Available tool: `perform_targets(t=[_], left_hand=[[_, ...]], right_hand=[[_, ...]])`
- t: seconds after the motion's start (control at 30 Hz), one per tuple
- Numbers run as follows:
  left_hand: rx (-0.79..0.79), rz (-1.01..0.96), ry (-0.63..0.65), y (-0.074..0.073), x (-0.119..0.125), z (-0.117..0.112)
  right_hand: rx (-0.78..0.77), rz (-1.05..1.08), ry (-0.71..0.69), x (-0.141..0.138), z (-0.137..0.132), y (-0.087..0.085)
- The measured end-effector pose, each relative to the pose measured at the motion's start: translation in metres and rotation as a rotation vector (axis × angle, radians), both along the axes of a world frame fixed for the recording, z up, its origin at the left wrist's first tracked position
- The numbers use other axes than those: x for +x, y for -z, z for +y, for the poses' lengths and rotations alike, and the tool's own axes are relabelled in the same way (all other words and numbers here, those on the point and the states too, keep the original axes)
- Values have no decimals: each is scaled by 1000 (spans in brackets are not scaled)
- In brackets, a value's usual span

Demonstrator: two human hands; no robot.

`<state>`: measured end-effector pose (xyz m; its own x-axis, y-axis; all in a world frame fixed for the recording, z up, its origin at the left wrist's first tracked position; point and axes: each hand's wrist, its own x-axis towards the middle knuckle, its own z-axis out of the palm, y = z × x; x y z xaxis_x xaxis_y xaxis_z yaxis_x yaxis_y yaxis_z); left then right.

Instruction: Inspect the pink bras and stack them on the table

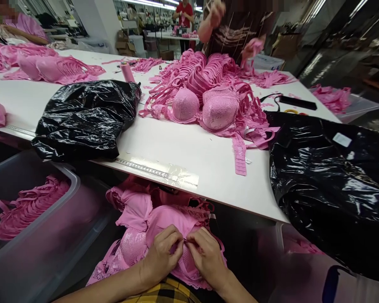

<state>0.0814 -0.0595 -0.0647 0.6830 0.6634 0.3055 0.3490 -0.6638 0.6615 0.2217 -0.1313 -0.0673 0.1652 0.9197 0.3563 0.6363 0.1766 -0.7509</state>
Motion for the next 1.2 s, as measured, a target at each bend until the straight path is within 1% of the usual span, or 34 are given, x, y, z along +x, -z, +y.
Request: perform_targets(t=[0.1, 0.2, 0.27, 0.33, 0.4, 0.43, 0.5, 0.63, 0.73, 0.8, 0.9, 1.0, 1.07, 1.13, 1.2], left_hand=[[22, -20, 2, 1, -1, 1], [13, -38, 16, -3, -3, 5], [-12, -44, 8, -6, -3, 8], [-29, -48, -3, -7, -3, 9], [-16, -56, 1, -6, -1, 7], [1, -59, 8, -5, 0, 7], [40, -64, 15, -4, 1, 5], [74, -67, 23, -3, -1, 7], [25, -62, 9, -5, -5, 11], [-5, -69, 0, -5, -6, 13], [16, -98, 9, -4, -4, 12], [89, -103, 17, -3, -2, 10], [127, -88, 24, -3, -4, 10], [121, -88, 27, -4, -7, 11], [82, -107, 16, -6, -9, 14]], right_hand=[[-38, 37, 59, -7, 6, 2], [-90, 87, 80, -5, 3, 2], [-73, 68, 56, 0, -2, 2], [-13, 17, 28, 3, -7, 1], [20, -6, 30, 2, -8, 2], [9, 9, 44, 0, -6, 3], [-67, 100, 94, -7, 0, 4], [-299, 388, 213, -14, 13, 4], [-427, 501, 176, -7, 14, -1], [-441, 484, 147, -2, 12, -6], [-424, 480, 190, -3, 14, -10], [-462, 635, 266, -11, 23, -8], [-473, 721, 288, -15, 28, -5], [-480, 773, 279, -15, 30, -3], [-497, 905, 259, -14, 30, -2]])
